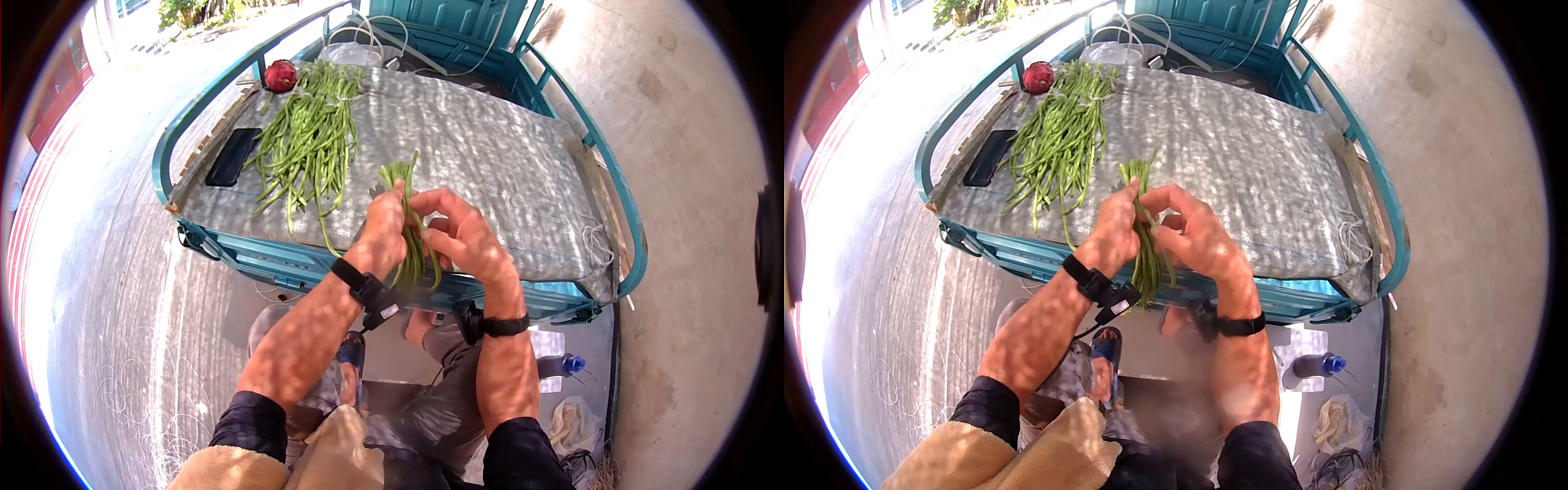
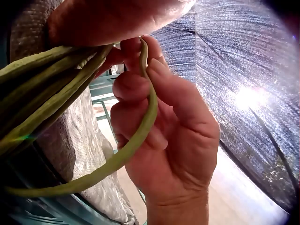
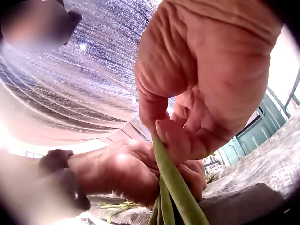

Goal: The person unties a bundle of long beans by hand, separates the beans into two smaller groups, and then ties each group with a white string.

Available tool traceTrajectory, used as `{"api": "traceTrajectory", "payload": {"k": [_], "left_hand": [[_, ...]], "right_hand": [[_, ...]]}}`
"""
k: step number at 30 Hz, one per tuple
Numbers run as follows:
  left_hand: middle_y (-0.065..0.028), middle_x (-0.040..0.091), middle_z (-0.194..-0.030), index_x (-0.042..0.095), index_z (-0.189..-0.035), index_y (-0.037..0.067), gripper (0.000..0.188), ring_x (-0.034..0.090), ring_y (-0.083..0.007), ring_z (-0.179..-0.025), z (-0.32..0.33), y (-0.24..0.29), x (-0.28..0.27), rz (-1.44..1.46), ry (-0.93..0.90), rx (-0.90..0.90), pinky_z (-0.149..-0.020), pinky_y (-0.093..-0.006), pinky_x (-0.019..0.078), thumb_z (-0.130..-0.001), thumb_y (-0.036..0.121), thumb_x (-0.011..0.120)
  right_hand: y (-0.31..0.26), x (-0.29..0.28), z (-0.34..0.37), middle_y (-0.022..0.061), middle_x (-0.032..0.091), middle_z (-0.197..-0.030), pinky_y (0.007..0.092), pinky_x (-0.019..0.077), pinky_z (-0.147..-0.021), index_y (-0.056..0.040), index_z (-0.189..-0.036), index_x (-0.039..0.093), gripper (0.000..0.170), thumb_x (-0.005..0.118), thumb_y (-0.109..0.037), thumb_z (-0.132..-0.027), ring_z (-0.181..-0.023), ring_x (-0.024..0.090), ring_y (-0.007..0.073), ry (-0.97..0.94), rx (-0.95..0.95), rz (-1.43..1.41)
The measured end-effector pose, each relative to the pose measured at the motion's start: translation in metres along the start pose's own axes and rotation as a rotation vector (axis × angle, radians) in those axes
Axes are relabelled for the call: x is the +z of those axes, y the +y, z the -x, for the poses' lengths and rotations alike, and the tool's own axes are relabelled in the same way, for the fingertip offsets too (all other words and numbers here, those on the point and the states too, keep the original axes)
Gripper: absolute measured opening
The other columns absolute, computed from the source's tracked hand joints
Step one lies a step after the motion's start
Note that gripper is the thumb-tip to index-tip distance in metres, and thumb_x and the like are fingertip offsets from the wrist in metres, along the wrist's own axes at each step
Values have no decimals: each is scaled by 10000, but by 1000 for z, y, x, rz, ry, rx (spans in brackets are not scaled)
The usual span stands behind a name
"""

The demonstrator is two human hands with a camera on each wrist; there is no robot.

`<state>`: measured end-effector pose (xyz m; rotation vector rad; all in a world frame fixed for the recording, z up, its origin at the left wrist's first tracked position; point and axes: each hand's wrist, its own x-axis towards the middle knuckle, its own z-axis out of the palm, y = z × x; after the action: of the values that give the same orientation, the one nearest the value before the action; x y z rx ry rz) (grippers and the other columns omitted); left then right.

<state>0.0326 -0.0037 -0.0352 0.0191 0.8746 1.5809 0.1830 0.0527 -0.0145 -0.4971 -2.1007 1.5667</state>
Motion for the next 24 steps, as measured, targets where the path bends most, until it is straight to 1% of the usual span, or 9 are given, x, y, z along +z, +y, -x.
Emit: {"api": "traceTrajectory", "payload": {"k": [1,2,4,8,14,17,20,23,24], "left_hand": [[-69,606,-861,607,-1092,54,350,540,-185,-650,3,1,4,1,17,-21,-542,-374,494,-1120,388,506],[-68,610,-867,610,-1103,50,354,550,-187,-656,-5,-1,-2,-17,31,20,-543,-378,500,-1119,389,509],[-66,617,-877,614,-1124,42,362,570,-193,-669,-17,-3,-11,-55,57,103,-544,-387,510,-1116,390,515],[-61,622,-894,617,-1139,36,368,580,-187,-680,-13,-3,-9,-2,63,77,-557,-367,525,-1112,392,527],[-37,626,-890,626,-1100,54,341,577,-168,-701,-20,-4,-13,22,51,85,-574,-345,533,-1103,388,557],[-23,624,-873,626,-1087,55,330,573,-155,-709,-20,-5,-13,-11,47,96,-578,-336,531,-1101,380,567],[-10,609,-850,620,-1095,57,325,560,-145,-695,-21,-4,-16,-65,14,99,-574,-323,515,-1102,377,567],[7,588,-826,612,-1106,66,321,543,-133,-665,-23,-4,-17,-97,-56,110,-576,-312,494,-1105,383,562],[13,580,-818,608,-1107,70,319,536,-127,-655,-20,-4,-14,-103,-80,112,-578,-309,487,-1106,386,559]], "right_hand": [[-2,0,1,64,666,-1145,245,500,-570,6,-1306,589,414,577,46,-894,-762,630,81,-19,20,23],[-4,0,3,64,667,-1142,241,498,-553,6,-1319,578,426,573,50,-896,-754,629,86,-37,40,47],[-12,-2,7,58,658,-1092,258,496,-557,7,-1285,594,393,573,36,-893,-752,631,90,-52,122,24],[-6,-14,12,63,659,-1031,266,502,-548,3,-1251,604,356,588,11,-895,-736,647,108,-123,226,-16],[-7,-12,12,64,677,-951,278,520,-527,-6,-1185,599,297,697,-73,-913,-659,656,127,-195,275,-43],[-7,-10,12,43,676,-851,277,515,-522,-11,-1106,610,246,733,-99,-911,-645,655,124,-144,313,-33],[2,-12,11,34,672,-783,282,509,-536,-15,-1008,622,184,746,-111,-911,-659,652,118,-137,333,49],[-2,-5,10,31,674,-759,286,487,-546,-9,-961,647,172,752,-139,-920,-650,628,112,27,330,209],[-1,-5,9,32,675,-763,287,483,-550,-6,-964,653,181,747,-157,-928,-645,618,111,76,293,220]]}}
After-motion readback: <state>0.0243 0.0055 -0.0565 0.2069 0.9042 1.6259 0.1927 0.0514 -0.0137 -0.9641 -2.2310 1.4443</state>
